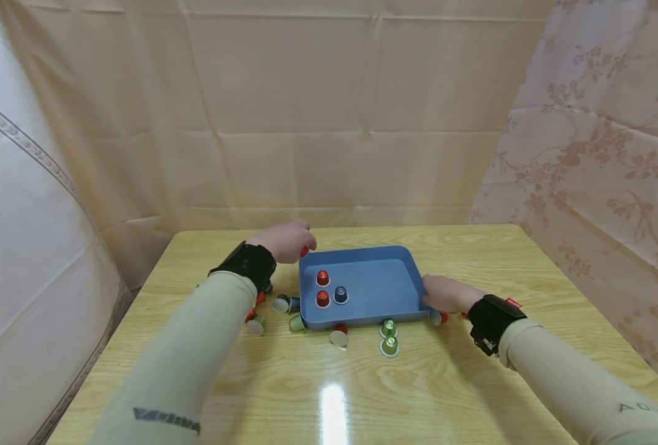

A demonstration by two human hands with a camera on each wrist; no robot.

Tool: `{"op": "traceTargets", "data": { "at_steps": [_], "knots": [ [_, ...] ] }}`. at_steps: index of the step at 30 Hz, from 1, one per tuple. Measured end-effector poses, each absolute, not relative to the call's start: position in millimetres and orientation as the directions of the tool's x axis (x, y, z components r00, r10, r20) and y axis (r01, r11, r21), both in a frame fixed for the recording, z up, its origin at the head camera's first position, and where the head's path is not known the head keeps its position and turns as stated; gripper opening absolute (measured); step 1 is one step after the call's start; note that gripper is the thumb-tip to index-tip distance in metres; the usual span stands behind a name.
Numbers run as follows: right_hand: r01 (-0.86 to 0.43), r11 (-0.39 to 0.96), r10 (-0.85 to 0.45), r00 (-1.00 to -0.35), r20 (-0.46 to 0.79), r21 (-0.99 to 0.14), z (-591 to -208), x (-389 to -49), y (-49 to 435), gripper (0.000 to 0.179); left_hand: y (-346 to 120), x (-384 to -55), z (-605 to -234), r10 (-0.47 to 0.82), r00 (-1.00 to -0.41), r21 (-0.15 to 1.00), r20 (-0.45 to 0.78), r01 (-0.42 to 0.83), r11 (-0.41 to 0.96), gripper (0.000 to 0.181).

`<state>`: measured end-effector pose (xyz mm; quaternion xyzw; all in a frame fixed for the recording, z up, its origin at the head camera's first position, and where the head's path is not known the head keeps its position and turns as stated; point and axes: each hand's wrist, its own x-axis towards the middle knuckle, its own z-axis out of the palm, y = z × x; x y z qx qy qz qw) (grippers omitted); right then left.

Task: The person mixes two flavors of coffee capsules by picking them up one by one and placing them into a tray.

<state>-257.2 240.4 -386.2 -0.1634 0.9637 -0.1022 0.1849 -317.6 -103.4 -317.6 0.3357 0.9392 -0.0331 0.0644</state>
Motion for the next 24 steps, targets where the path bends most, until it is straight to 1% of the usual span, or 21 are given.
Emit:
{"op": "traceTargets", "data": {
  "at_steps": [4,8,13,16,24],
  "knots": [
    [-0.276,0.926,-0.352,-0.878,-0.324,-0.257,-387,-257,240,0.025,-96,-318,-320,0.622,-0.765,-0.041,-0.168,0.636,0.771,0.033],
    [-0.276,0.926,-0.351,-0.878,-0.324,-0.257,-387,-258,240,0.024,-92,-318,-321,0.626,-0.760,-0.054,-0.175,0.642,0.765,0.026],
    [-0.277,0.927,-0.350,-0.879,-0.324,-0.251,-387,-257,240,0.024,-88,-320,-327,0.643,-0.747,-0.064,-0.166,0.659,0.749,0.012],
    [-0.270,0.931,-0.343,-0.879,-0.331,-0.247,-388,-258,240,0.025,-86,-321,-330,0.657,-0.737,-0.053,-0.157,0.670,0.740,0.008],
    [-0.265,0.933,-0.338,-0.879,-0.337,-0.245,-390,-260,241,0.023,-85,-320,-340,0.678,-0.721,-0.068,-0.142,0.690,0.720,0.010]
  ]
}}
